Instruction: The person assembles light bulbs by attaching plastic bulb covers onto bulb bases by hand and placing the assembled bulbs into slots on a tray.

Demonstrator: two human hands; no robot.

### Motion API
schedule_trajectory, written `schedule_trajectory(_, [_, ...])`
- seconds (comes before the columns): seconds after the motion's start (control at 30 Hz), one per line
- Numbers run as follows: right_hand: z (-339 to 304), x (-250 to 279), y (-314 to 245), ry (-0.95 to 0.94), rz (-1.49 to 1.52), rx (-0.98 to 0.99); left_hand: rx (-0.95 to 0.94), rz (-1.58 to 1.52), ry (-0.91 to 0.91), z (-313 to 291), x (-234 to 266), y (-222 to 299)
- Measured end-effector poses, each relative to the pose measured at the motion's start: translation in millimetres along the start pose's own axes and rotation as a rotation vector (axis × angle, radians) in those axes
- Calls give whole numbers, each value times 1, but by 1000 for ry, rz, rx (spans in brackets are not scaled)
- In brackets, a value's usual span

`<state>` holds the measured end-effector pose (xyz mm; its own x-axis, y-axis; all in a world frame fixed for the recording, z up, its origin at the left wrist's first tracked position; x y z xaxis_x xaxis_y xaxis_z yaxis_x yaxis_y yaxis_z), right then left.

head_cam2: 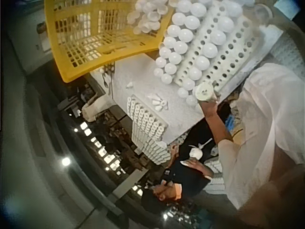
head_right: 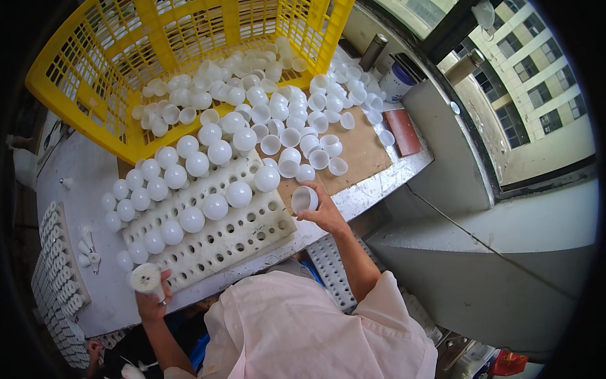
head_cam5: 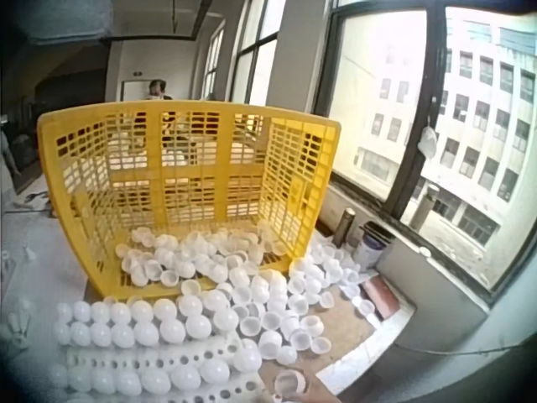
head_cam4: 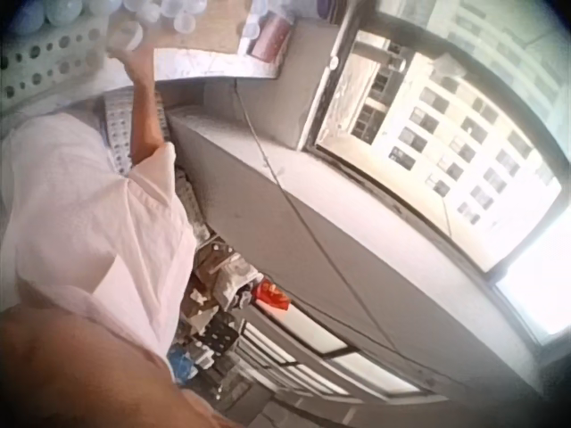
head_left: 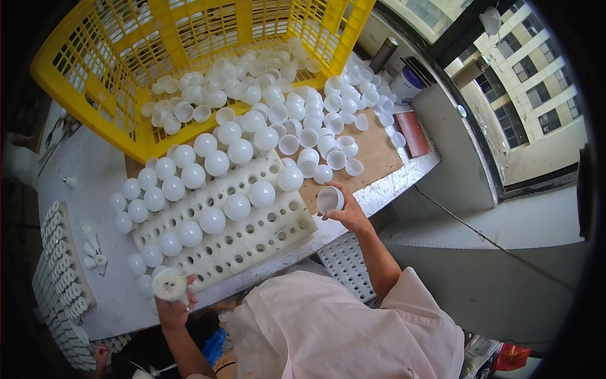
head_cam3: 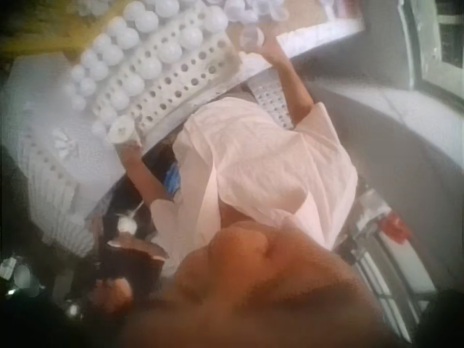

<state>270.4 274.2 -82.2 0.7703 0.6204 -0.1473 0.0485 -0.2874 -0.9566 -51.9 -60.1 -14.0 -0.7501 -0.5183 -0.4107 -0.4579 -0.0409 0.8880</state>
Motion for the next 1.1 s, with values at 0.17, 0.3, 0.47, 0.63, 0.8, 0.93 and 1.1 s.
schedule_trajectory(0.17, [-9, -60, -7, -245, 98, -3, 211, 382, -385, 56, -91, -44])
schedule_trajectory(0.3, [-20, -98, -17, -390, -3, 115, 309, 463, -521, 73, -114, -41])
schedule_trajectory(0.47, [-29, -130, -37, -431, -360, 229, 367, 557, -600, 76, -103, -44])
schedule_trajectory(0.63, [-29, -148, -32, -454, -453, 270, 366, 560, -609, 75, -92, -46])
schedule_trajectory(0.8, [-28, -159, -33, -502, -468, 214, 327, 570, -615, 72, -86, -45])
schedule_trajectory(0.93, [-29, -169, -35, -559, -579, 201, 357, 660, -616, 70, -87, -40])
schedule_trajectory(1.1, [-35, -184, -45, -609, -701, 185, 340, 695, -599, 65, -84, -42])
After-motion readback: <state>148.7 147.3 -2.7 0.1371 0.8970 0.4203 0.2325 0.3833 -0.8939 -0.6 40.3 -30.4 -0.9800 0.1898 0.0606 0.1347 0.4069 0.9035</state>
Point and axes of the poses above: each hand's wrist, its own z-axis towards the middle knuckle, its own x-axis out of the back of the hand, y = z × x, the point moved 3 cm from there along z, towards the middle knuckle, and after that the axes turned 2 degrees about z, right-handed, at the moved point
